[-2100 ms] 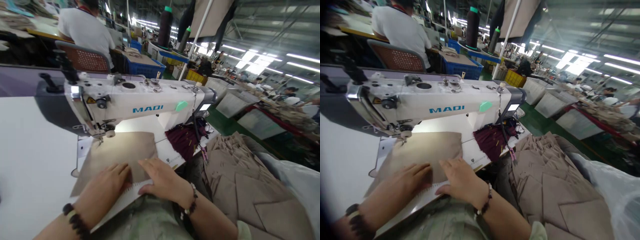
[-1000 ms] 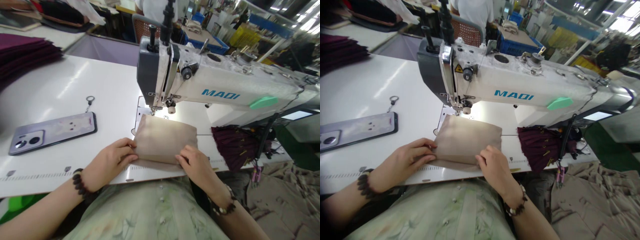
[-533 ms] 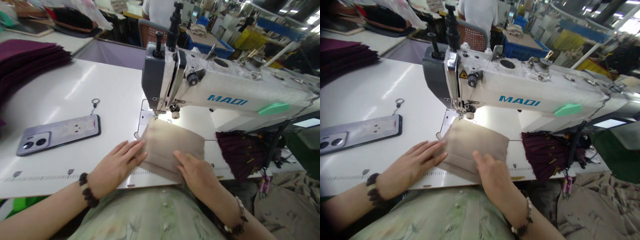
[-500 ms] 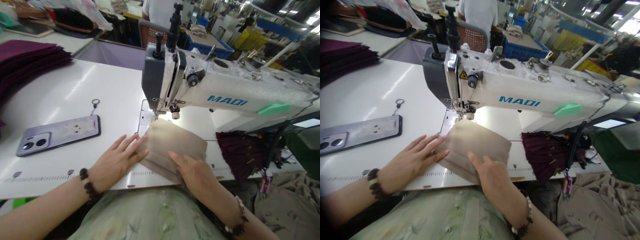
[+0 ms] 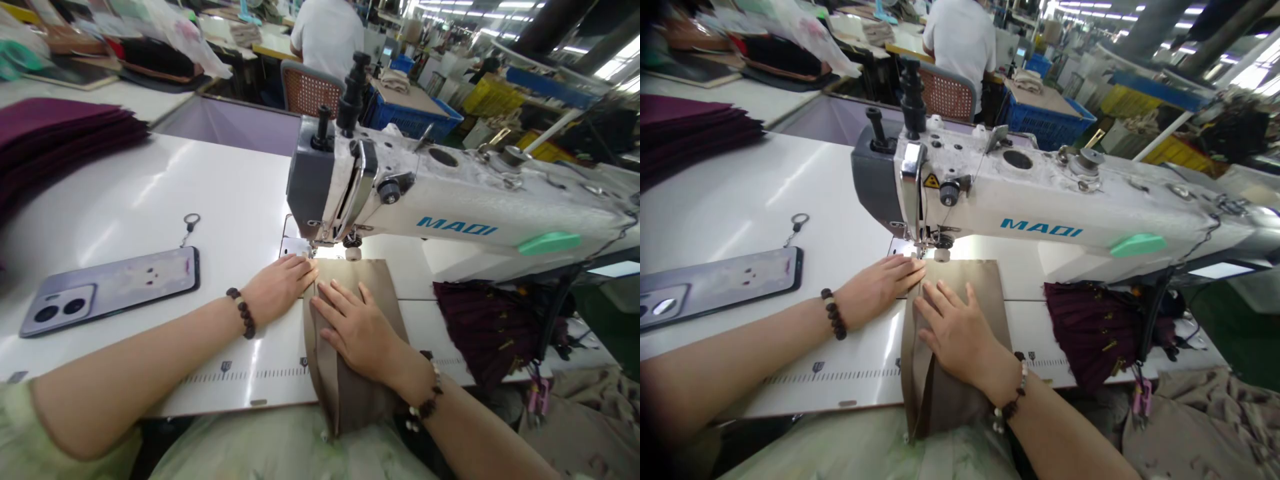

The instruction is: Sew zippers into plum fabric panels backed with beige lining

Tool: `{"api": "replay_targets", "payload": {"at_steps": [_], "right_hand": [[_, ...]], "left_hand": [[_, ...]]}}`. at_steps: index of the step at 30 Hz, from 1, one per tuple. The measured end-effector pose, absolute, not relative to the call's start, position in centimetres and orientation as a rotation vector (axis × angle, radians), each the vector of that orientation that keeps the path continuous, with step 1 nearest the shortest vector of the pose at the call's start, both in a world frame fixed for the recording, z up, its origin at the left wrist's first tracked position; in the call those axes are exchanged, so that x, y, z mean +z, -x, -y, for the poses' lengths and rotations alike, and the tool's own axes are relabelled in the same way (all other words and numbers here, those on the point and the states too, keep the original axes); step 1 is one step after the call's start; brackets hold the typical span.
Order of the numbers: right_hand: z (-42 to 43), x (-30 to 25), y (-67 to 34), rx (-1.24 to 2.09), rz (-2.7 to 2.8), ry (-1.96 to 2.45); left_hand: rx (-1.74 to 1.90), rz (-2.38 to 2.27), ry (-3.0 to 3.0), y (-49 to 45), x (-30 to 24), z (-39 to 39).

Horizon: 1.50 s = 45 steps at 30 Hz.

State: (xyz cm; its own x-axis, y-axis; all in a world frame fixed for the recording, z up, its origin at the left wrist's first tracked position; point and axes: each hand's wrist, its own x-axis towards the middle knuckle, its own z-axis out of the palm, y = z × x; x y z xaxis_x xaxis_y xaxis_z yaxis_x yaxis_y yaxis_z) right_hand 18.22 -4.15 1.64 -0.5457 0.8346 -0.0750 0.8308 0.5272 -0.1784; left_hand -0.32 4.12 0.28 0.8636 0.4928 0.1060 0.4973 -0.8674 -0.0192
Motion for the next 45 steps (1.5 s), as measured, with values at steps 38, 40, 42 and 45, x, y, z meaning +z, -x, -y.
{"api": "replay_targets", "payload": {"at_steps": [38,40,42,45], "right_hand": [[1.7,0.8,-16.7,0.306,2.660,1.533],[3.4,1.1,-16.5,0.330,2.665,1.505],[6.0,1.3,-16.6,0.393,2.695,1.448],[10.3,1.5,-17.1,0.584,2.741,1.340]], "left_hand": [[-0.699,0.341,3.487,2.7,1.2,7.6],[-0.678,0.400,3.536,2.9,1.6,7.4],[-0.709,0.555,3.556,3.2,2.0,6.8],[-0.860,0.871,3.365,3.6,1.8,5.5]]}}
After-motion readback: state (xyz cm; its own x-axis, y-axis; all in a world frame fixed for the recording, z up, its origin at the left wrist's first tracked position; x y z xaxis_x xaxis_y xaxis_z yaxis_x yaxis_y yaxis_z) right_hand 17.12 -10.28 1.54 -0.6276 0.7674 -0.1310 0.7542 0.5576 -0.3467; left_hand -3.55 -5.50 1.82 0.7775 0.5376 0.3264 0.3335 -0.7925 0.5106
